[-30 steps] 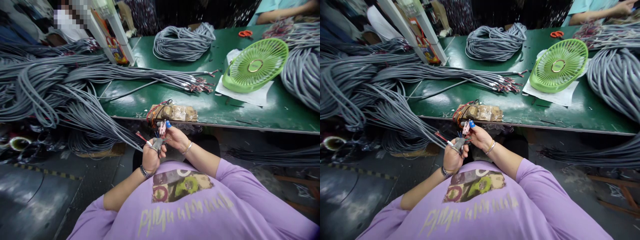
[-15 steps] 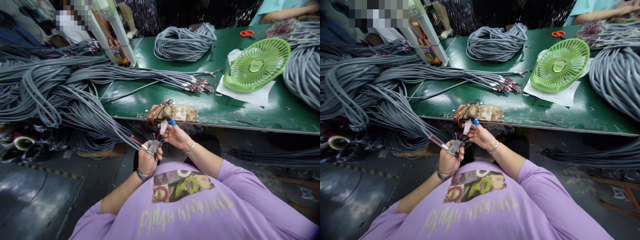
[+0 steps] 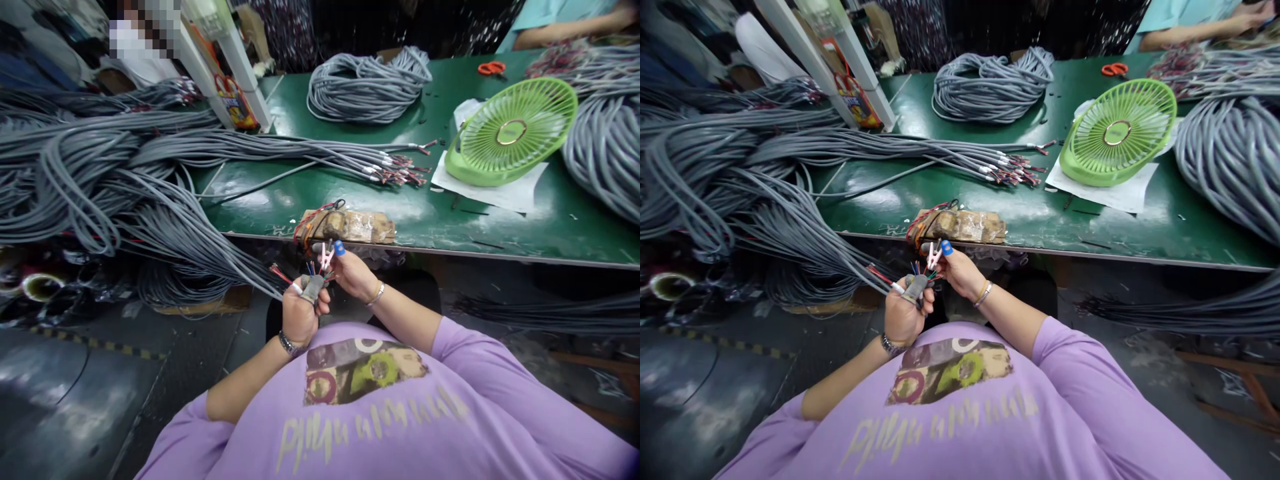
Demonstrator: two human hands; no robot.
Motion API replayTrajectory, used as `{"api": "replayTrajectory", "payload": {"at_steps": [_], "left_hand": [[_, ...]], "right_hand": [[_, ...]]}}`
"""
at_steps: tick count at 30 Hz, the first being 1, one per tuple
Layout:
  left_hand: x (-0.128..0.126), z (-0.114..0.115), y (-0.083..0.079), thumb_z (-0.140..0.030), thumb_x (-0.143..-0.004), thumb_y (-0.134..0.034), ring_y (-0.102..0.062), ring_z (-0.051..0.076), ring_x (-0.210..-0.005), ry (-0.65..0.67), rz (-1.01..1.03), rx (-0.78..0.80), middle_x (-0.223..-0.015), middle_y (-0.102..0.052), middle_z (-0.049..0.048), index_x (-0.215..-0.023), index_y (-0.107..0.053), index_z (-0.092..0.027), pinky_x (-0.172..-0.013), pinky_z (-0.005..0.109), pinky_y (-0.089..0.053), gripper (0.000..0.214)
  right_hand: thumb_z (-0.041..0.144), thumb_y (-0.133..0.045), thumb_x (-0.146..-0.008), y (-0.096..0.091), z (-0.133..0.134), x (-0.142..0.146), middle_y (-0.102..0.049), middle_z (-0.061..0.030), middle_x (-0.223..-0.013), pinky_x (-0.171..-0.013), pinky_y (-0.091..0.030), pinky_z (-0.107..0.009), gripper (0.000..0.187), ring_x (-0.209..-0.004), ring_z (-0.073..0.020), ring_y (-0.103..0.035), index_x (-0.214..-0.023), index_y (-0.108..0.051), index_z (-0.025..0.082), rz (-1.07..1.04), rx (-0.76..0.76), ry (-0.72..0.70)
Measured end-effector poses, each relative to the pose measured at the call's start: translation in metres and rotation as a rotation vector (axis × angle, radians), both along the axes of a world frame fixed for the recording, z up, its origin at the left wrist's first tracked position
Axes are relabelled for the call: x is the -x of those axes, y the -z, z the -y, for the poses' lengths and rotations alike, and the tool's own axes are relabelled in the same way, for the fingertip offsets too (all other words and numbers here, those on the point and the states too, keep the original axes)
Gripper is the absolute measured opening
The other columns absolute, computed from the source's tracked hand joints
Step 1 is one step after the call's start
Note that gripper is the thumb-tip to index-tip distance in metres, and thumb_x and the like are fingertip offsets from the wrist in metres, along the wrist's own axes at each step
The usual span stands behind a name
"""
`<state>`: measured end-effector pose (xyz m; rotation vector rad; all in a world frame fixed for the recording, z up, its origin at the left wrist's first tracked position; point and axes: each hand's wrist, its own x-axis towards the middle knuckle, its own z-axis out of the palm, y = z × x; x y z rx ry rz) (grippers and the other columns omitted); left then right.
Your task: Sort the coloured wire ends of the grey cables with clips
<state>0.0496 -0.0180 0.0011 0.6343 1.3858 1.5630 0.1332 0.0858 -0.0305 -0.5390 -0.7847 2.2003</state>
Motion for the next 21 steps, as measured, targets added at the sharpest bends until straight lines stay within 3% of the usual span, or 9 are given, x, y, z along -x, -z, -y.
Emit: {"api": "replayTrajectory", "payload": {"at_steps": [5, 12, 21], "left_hand": [[-0.001, -0.002, 0.004, -0.039, -0.077, -0.067, -0.05, 0.006, -0.034, 0.01, -0.017, 0.008, -0.052, -0.061, -0.0034, -0.071, -0.056, -0.017, -0.032, 0.014, -0.029, 0.025], [0.0, -0.003, 0.008, -0.042, -0.073, -0.07, -0.049, 0.005, -0.034, 0.009, -0.011, 0.051, -0.052, -0.061, -0.0033, -0.071, -0.055, -0.017, -0.032, 0.014, -0.029, 0.029], [0.002, 0.009, 0.005, -0.043, -0.074, -0.069, -0.049, 0.005, -0.035, 0.024, -0.044, 0.048, -0.052, -0.061, -0.0033, -0.07, -0.055, -0.017, -0.032, 0.014, -0.028, 0.031]], "right_hand": [[0.059, -0.07, -0.072, -0.006, -0.004, 0.002, -0.046, 0.0038, -0.054, -0.047, -0.032, -0.02, 0.046, -0.05, -0.0071, -0.037, -0.079, -0.067, 0.013, -0.038, 0.066, -0.028], [0.053, -0.074, -0.07, -0.007, -0.004, 0.008, -0.053, 0.0029, -0.058, -0.048, -0.036, -0.019, 0.042, -0.051, -0.006, -0.041, -0.079, -0.068, 0.013, -0.03, 0.152, 0.07], [0.068, -0.054, -0.079, -0.002, -0.003, -0.008, -0.059, -0.0015, -0.068, -0.049, -0.037, -0.02, 0.053, -0.055, -0.0088, -0.047, -0.078, -0.062, 0.016, 0.02, 0.242, -0.101]]}}
